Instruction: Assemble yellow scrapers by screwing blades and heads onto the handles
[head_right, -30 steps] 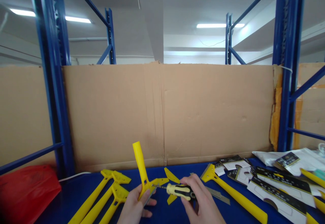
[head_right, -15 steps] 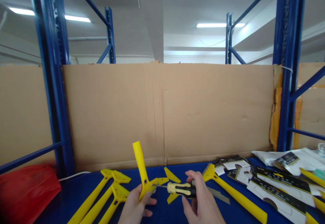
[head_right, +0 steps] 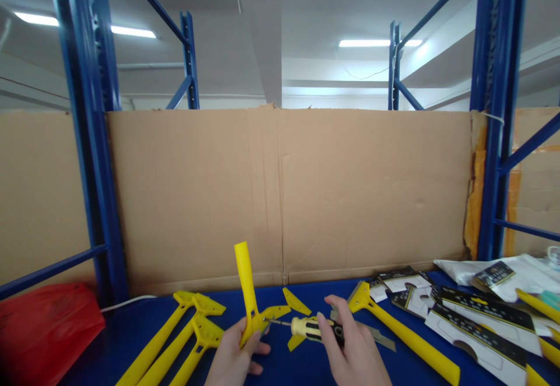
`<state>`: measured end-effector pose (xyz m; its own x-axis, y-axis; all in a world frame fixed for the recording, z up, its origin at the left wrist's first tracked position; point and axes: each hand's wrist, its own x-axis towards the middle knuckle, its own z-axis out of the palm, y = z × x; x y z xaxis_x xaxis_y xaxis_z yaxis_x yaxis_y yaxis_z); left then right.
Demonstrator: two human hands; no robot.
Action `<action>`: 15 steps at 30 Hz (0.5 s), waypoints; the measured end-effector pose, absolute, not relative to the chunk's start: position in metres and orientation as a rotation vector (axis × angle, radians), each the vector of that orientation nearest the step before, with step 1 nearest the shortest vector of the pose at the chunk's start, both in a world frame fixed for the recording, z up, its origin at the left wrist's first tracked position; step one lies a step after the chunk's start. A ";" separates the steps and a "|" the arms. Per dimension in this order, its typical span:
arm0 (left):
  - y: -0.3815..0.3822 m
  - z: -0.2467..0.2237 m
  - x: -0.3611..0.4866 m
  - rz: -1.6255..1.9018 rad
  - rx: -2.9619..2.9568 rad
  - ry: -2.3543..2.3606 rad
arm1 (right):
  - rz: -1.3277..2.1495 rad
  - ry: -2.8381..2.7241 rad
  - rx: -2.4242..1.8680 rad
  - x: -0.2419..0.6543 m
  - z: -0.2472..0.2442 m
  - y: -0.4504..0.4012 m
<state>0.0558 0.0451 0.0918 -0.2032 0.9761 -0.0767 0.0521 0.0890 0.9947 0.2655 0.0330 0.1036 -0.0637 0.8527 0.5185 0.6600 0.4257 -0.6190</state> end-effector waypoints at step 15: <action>0.045 0.094 0.058 1.257 1.121 1.452 | 0.331 -1.747 -1.262 0.263 0.104 0.033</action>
